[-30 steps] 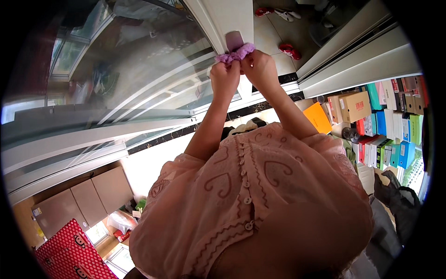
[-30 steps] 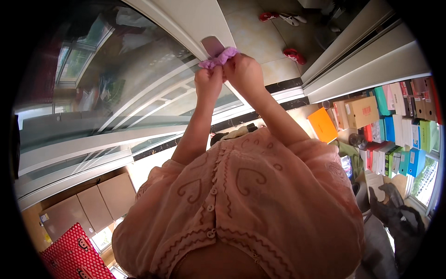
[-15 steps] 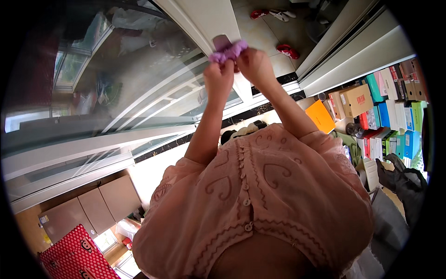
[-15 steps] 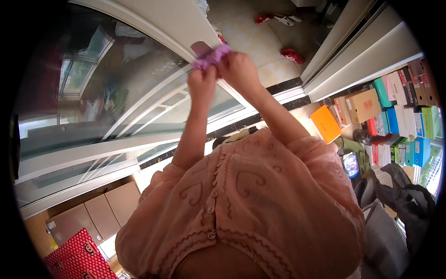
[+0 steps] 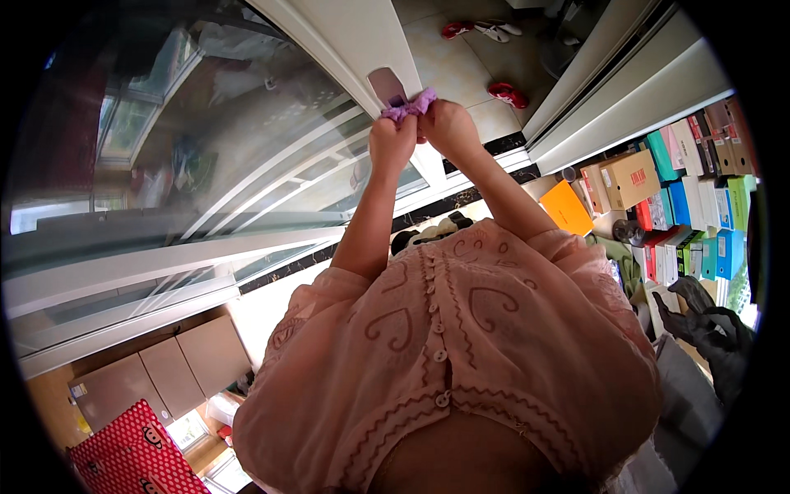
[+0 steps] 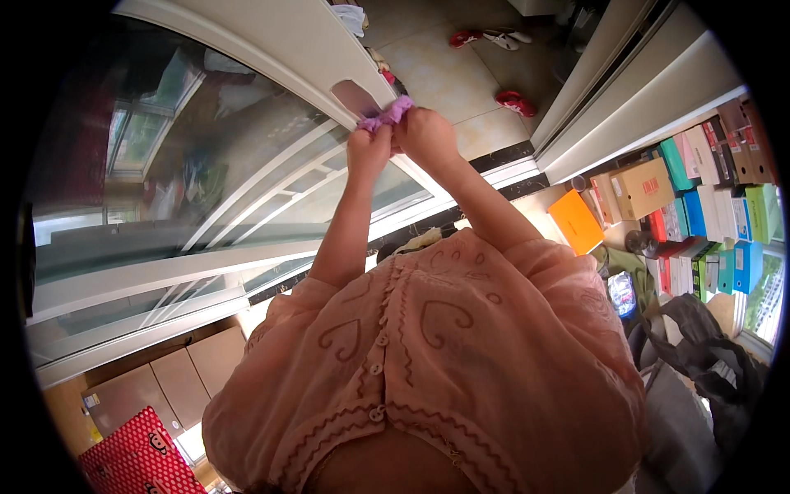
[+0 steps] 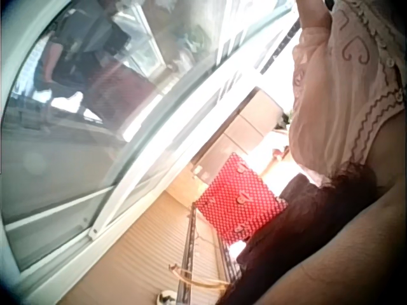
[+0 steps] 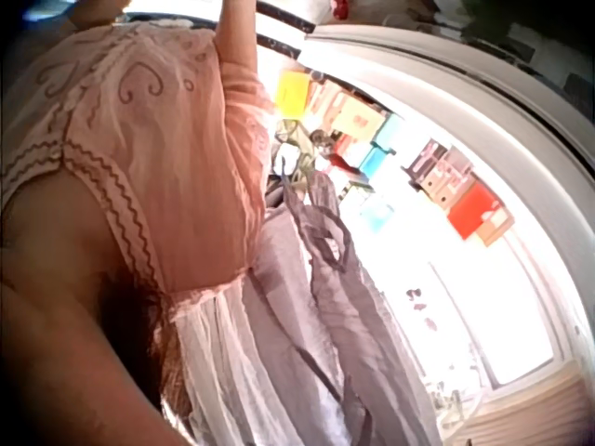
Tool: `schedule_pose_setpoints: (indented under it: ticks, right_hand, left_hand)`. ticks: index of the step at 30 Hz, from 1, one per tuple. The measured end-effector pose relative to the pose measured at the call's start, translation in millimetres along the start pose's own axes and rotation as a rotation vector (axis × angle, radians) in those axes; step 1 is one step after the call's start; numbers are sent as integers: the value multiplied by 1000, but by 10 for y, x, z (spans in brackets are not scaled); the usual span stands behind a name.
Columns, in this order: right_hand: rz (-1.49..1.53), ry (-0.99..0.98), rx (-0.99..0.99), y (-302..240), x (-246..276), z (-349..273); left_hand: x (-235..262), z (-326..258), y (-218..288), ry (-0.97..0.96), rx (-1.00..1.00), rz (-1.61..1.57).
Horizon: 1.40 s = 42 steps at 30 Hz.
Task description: The person cleans a large glass window and the adjacent white window frame using a pink cloth. They wipe the glass surface in broad strokes and then clean the frame edges and the window sill area.
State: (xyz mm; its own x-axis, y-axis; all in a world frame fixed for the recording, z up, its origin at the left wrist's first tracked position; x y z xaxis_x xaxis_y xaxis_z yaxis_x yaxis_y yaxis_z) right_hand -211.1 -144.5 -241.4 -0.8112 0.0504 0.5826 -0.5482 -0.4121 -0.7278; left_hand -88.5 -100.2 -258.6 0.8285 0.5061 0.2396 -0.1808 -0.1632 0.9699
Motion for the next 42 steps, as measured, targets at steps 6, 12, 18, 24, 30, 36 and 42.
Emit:
schedule_pose_setpoints:
  ticks: [6,12,18,24,30,36,42]
  right_hand:
    - [179,99,103,-406,315,14]
    - [98,215,243,-989,560,205]
    - [53,53,157,-684,224,83]
    - [54,-107,111,-234,-170,-33]
    - [226,135,348,-1066,382,47]
    - [-32,50,292,-1036,122,-23]
    - [-95,-99,219,-573,-309,-230]
  left_hand:
    - [240,-173,447,123,-263,138]
    - [536,-196,981,169,-339,11]
    - [432,-121,479,67,-112,44]
    - [299,-72,0,-12,30,120]
    - [735,-292,891,186,-299,241]
    - [767,-187,600,179,-232,318]
    - [625,-119,84,86,-109,586]
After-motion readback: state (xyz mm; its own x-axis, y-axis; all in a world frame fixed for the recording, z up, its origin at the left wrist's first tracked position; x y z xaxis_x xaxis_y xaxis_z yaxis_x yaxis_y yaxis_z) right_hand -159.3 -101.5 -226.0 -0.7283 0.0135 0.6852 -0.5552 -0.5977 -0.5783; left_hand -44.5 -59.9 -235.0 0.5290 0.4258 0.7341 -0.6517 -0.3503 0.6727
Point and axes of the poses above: each hand's wrist, its own z-axis towards the middle knuckle, its own x-axis out of the back of the hand, y = z × x, the point moved 7 cm from there along z, towards the middle knuckle, and after that the axes turned 7 degrees about y, right-handed, at the moved point
